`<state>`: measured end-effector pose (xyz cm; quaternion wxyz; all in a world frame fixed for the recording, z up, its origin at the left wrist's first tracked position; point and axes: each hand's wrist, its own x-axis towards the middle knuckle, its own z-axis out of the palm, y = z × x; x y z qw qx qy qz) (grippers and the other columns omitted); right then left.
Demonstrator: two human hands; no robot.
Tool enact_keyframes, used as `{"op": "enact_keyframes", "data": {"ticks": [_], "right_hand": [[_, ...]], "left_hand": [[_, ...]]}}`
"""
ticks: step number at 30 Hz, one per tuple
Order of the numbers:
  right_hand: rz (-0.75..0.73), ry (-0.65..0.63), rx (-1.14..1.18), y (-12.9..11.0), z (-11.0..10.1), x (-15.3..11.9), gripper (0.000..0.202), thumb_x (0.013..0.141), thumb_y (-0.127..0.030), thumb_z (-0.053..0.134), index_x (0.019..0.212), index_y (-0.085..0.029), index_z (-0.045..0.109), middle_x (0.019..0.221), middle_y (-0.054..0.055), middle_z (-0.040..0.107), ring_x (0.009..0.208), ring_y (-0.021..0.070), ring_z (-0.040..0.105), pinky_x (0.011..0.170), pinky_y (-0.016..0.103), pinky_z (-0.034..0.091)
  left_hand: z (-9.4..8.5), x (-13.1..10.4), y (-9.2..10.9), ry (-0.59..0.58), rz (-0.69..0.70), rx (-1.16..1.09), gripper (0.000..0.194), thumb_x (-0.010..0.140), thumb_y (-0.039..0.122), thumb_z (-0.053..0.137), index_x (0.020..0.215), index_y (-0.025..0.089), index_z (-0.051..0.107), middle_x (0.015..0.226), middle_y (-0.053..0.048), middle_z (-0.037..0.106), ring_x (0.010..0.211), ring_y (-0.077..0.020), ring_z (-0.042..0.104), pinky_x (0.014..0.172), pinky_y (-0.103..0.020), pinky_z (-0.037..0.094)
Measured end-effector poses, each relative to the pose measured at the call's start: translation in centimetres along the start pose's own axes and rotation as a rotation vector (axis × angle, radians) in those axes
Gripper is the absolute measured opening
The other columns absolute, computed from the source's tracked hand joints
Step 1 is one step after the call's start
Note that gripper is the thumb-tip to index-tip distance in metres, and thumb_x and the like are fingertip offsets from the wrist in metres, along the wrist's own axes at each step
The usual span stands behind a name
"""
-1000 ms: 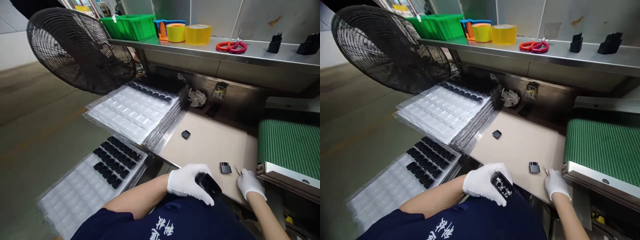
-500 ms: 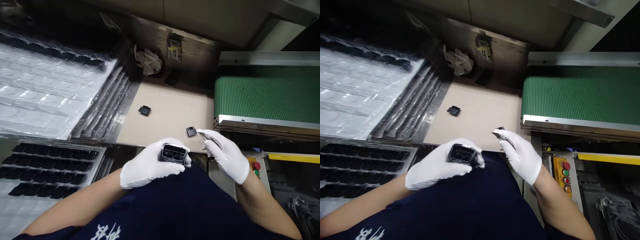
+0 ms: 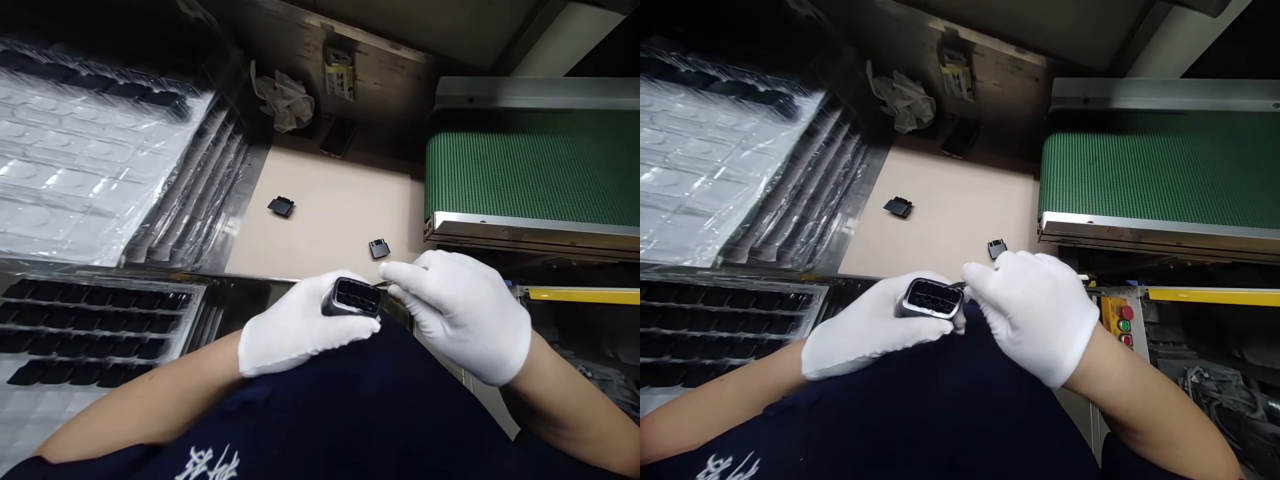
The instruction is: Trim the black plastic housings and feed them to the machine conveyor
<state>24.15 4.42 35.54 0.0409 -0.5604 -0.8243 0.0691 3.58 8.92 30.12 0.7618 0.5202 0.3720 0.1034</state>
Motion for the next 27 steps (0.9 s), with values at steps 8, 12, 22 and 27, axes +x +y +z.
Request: {"op": "enact_keyframes", "data": {"ticks": [8,12,22,27], "right_hand": [[-0.116,-0.143,-0.272,-2.3,-0.3,1.1,0.020,0.092,-0.024,0.050,0.110,-0.025,0.060,0.067,0.002,0.059,0.057,0.0183,0.054,0.053,0.032,0.021],[-0.116,-0.161,-0.292,-2.8,-0.1,1.2,0.033,0.089,-0.021,0.052,0.122,-0.024,0.057,0.069,0.004,0.061,0.061,0.0201,0.056,0.056,0.031,0.026],[-0.091,-0.207,-0.285,-3.3,0.0,1.5,0.040,0.085,-0.019,0.054,0.124,-0.023,0.057,0.068,0.005,0.062,0.059,0.0212,0.057,0.055,0.031,0.029],[-0.089,-0.221,-0.293,-3.2,0.0,1.5,0.044,0.084,-0.021,0.055,0.128,-0.023,0.056,0.068,0.005,0.062,0.060,0.0218,0.059,0.055,0.032,0.031]], "left_hand": [[0.0,-0.3,-0.2,-0.063,0.067,-0.011,0.032,0.078,0.031,0.076,0.104,0.015,0.067,0.088,0.001,0.070,0.086,-0.0181,0.063,0.076,-0.028,0.048],[-0.1,-0.5,-0.5,-0.050,0.065,-0.002,0.029,0.079,0.030,0.076,0.101,0.015,0.067,0.089,0.001,0.071,0.088,-0.0194,0.064,0.076,-0.028,0.048],[-0.3,-0.3,-0.8,-0.036,0.038,0.008,0.030,0.077,0.031,0.077,0.100,0.015,0.067,0.092,0.000,0.072,0.089,-0.0203,0.064,0.077,-0.029,0.048],[-0.5,-0.1,-0.8,-0.043,0.018,0.018,0.032,0.077,0.033,0.078,0.099,0.015,0.066,0.091,0.000,0.072,0.089,-0.0213,0.064,0.077,-0.031,0.049]]}}
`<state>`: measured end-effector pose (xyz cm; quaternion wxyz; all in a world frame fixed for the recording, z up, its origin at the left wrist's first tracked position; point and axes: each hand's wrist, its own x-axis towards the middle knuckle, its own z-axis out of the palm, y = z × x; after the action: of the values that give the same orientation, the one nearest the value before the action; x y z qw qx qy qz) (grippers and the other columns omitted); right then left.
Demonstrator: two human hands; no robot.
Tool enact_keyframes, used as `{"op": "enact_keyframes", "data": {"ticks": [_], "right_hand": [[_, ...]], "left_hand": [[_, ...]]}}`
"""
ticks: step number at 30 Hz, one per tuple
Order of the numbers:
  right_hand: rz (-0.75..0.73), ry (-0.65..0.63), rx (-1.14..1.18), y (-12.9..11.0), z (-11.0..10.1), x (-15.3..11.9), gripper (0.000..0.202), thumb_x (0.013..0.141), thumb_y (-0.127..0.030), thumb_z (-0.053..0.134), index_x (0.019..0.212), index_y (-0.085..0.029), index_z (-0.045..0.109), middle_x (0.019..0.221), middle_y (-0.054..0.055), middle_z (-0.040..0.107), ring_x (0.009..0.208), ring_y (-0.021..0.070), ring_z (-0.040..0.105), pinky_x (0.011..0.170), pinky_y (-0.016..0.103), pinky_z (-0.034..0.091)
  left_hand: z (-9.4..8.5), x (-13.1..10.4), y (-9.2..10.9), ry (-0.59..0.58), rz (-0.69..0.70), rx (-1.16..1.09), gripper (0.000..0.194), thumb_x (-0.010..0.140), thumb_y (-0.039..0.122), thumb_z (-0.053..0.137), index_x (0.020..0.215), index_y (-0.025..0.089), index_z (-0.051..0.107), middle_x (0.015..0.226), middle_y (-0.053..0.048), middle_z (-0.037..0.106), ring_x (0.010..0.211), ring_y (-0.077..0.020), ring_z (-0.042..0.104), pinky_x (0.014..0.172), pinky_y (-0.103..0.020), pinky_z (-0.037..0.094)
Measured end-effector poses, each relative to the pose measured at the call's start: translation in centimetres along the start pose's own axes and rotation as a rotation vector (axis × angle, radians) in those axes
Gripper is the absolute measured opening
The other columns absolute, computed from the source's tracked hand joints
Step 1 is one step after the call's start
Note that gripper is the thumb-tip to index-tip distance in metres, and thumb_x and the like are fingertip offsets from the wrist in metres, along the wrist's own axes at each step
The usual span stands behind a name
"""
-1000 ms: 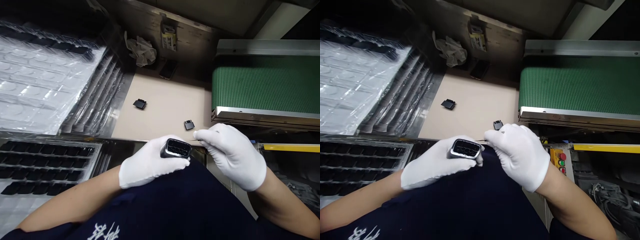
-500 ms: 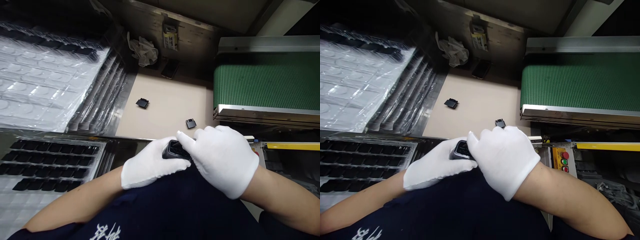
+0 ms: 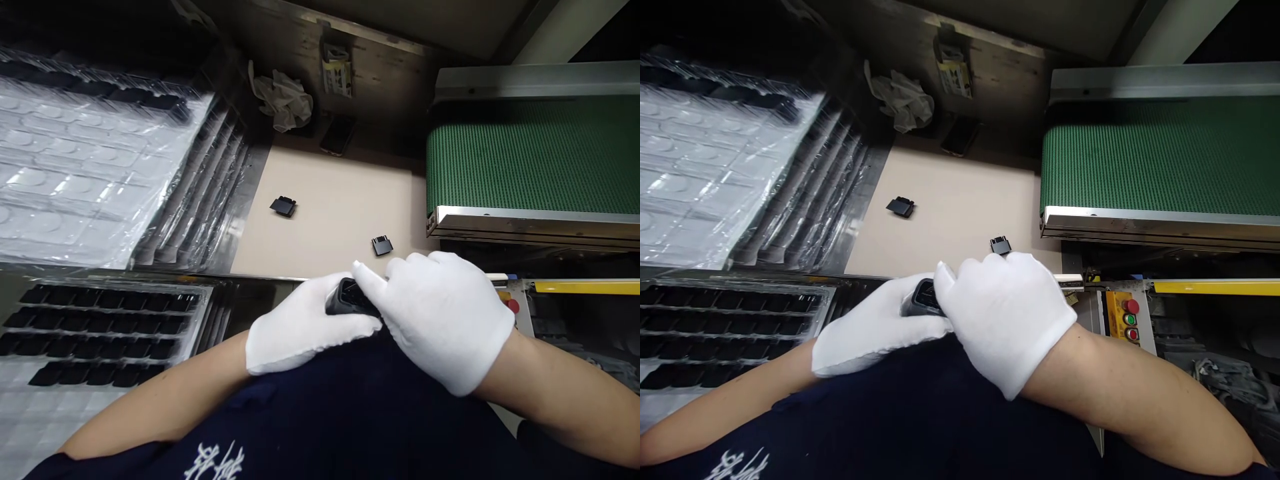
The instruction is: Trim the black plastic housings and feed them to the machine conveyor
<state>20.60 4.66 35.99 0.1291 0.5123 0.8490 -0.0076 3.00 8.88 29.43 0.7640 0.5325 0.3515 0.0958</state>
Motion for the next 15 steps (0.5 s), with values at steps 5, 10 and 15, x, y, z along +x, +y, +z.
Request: {"op": "enact_keyframes", "data": {"ticks": [5,10,15], "right_hand": [[-0.009,-0.004,0.007,0.08,0.03,0.16,0.039,0.083,-0.022,0.058,0.122,-0.023,0.059,0.065,0.005,0.060,0.058,0.0218,0.059,0.054,0.031,0.032],[-0.028,-0.019,0.013,0.30,-0.13,0.49,0.040,0.080,-0.019,0.059,0.120,-0.022,0.060,0.064,0.004,0.061,0.054,0.0204,0.057,0.053,0.031,0.032],[-0.028,-0.071,0.034,0.50,-0.08,0.93,0.042,0.080,-0.019,0.060,0.122,-0.023,0.060,0.064,0.003,0.061,0.051,0.0189,0.056,0.053,0.030,0.034]], "left_hand": [[-0.15,0.06,-0.06,-0.003,-0.004,-0.002,0.029,0.076,0.034,0.078,0.096,0.015,0.066,0.090,0.000,0.072,0.089,-0.0217,0.064,0.077,-0.031,0.049],[-0.33,0.23,-0.21,-0.021,-0.009,-0.028,0.031,0.076,0.035,0.078,0.097,0.015,0.067,0.093,-0.002,0.073,0.090,-0.0227,0.065,0.077,-0.032,0.050],[-0.70,0.60,-0.48,-0.015,-0.009,-0.029,0.031,0.074,0.037,0.080,0.096,0.018,0.068,0.090,-0.001,0.072,0.088,-0.0230,0.066,0.076,-0.032,0.051]]}}
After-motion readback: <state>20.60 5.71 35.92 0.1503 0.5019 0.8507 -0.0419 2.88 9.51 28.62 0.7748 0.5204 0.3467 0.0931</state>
